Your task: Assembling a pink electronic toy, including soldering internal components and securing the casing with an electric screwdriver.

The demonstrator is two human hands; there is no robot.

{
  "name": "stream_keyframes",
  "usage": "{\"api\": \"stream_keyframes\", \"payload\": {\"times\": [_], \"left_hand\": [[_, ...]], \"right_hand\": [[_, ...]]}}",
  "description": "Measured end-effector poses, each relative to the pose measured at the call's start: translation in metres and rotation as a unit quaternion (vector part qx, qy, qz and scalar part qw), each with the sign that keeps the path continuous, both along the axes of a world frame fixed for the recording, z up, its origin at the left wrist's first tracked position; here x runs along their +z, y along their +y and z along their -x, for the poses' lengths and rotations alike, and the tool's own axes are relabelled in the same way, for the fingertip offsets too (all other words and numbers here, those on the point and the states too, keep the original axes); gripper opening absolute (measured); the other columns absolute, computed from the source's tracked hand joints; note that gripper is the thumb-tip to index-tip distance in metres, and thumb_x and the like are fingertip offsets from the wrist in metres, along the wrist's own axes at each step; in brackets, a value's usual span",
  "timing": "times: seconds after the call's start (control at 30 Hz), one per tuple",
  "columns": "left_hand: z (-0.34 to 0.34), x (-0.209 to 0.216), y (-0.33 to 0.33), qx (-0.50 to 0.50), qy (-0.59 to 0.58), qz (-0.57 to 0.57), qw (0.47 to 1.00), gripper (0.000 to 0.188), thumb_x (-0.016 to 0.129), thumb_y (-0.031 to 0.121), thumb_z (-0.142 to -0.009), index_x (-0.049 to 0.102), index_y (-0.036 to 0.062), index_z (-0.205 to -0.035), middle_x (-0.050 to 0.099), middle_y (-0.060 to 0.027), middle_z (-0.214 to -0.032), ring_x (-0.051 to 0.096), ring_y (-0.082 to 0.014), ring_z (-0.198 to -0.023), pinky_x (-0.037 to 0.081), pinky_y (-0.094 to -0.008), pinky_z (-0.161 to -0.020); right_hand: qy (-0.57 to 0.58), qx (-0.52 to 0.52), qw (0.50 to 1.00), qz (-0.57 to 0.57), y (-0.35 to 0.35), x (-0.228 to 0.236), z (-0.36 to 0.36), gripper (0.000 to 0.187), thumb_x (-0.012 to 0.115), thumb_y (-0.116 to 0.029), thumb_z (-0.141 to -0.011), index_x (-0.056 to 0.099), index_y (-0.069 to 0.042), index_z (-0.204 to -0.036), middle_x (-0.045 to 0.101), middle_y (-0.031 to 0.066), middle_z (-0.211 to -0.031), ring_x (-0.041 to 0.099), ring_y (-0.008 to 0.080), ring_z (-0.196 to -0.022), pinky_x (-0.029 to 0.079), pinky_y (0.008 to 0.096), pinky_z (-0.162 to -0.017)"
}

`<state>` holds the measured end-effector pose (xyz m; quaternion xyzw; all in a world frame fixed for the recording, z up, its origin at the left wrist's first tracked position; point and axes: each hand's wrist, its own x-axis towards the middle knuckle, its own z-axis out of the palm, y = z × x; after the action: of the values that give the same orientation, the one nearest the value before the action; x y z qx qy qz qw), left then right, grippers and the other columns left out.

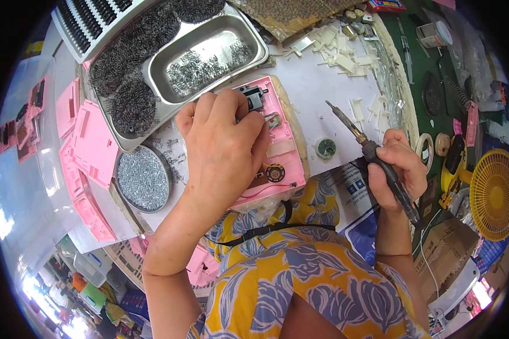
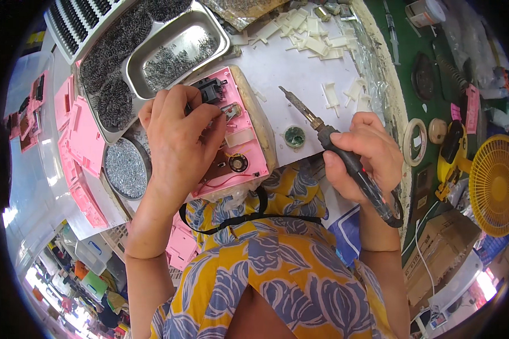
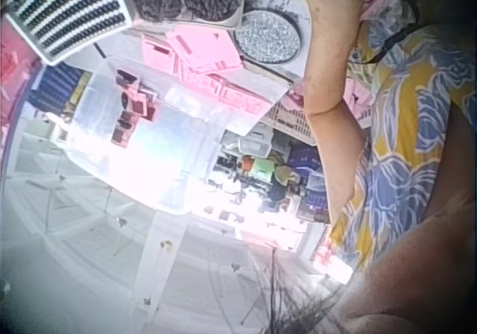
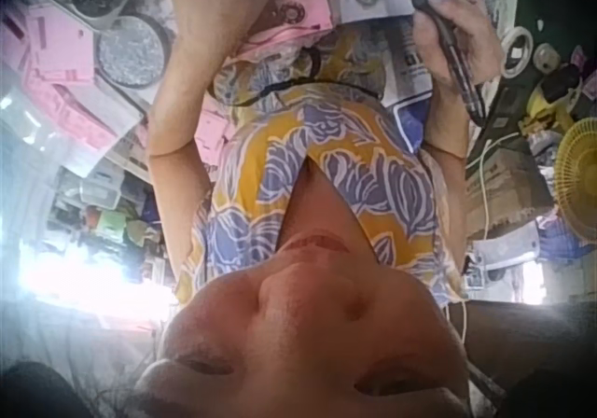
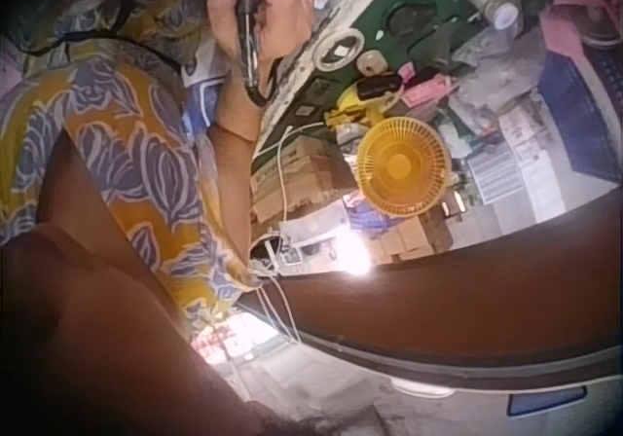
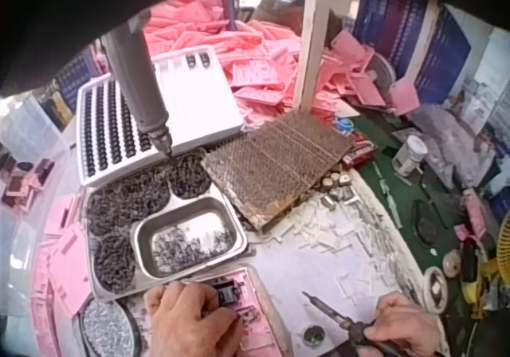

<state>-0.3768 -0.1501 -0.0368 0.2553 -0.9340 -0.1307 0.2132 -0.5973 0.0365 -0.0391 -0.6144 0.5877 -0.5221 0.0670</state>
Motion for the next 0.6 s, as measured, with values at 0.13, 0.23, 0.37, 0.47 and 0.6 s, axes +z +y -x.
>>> {"api": "stream_keyframes", "payload": {"times": [0.13, 0.23, 0.37, 0.47, 0.6], "left_hand": [[0.0001, -0.0004, -0.0001, 0.002, -0.006, -0.003, 1.0, 0.01, 0.076, 0.017, -0.077, 0.069, 0.0106, -0.077, 0.054, -0.0037, -0.092, 0.053, -0.0252, -0.092, 0.035, -0.0453, -0.085], [0.0006, -0.0002, -0.0007, 0.0, -0.009, 0.005, 1.0, 0.011, 0.076, 0.017, -0.077, 0.068, 0.0108, -0.077, 0.054, -0.0036, -0.092, 0.053, -0.0252, -0.092, 0.034, -0.0449, -0.085], [0.0007, 0.003, -0.0011, 0.001, -0.021, 0.002, 1.0, 0.012, 0.08, 0.015, -0.074, 0.069, 0.0122, -0.08, 0.055, -0.0031, -0.092, 0.055, -0.0251, -0.09, 0.036, -0.0432, -0.084], [-0.0002, 0.0017, 0.0003, -0.004, -0.014, -0.004, 1.0, 0.014, 0.076, 0.017, -0.077, 0.063, 0.0107, -0.076, 0.052, -0.0037, -0.09, 0.053, -0.0253, -0.09, 0.034, -0.0446, -0.085], [0.0005, 0.0029, -0.0001, 0.002, -0.027, 0.005, 1.0, 0.014, 0.08, 0.015, -0.073, 0.068, 0.0122, -0.08, 0.055, -0.0033, -0.091, 0.055, -0.0254, -0.089, 0.035, -0.043, -0.083]], "right_hand": [[0.002, -0.008, 1.0, -0.005, 0.0039, -0.001, 0.0018, 0.028, 0.078, -0.005, -0.081, 0.066, -0.002, -0.106, 0.063, 0.0062, -0.072, 0.052, 0.0185, -0.059, 0.047, 0.0402, -0.073], [-0.002, -0.008, 1.0, -0.008, 0.0024, -0.0012, 0.0031, 0.028, 0.078, -0.004, -0.081, 0.066, -0.002, -0.106, 0.063, 0.0061, -0.072, 0.052, 0.0188, -0.06, 0.047, 0.0406, -0.074], [-0.005, -0.003, 1.0, -0.011, -0.001, -0.0017, 0.0044, 0.029, 0.078, -0.004, -0.08, 0.066, -0.002, -0.106, 0.062, 0.0061, -0.071, 0.052, 0.019, -0.059, 0.047, 0.0404, -0.073], [-0.005, 0.004, 1.0, -0.001, -0.0037, -0.0037, 0.0051, 0.028, 0.078, -0.004, -0.08, 0.066, -0.002, -0.105, 0.062, 0.006, -0.07, 0.052, 0.0189, -0.058, 0.047, 0.0397, -0.071], [-0.011, 0.012, 1.0, -0.005, -0.0057, -0.0047, 0.0063, 0.028, 0.079, -0.003, -0.079, 0.066, -0.001, -0.104, 0.061, 0.0058, -0.068, 0.051, 0.0186, -0.056, 0.046, 0.0386, -0.069]]}}
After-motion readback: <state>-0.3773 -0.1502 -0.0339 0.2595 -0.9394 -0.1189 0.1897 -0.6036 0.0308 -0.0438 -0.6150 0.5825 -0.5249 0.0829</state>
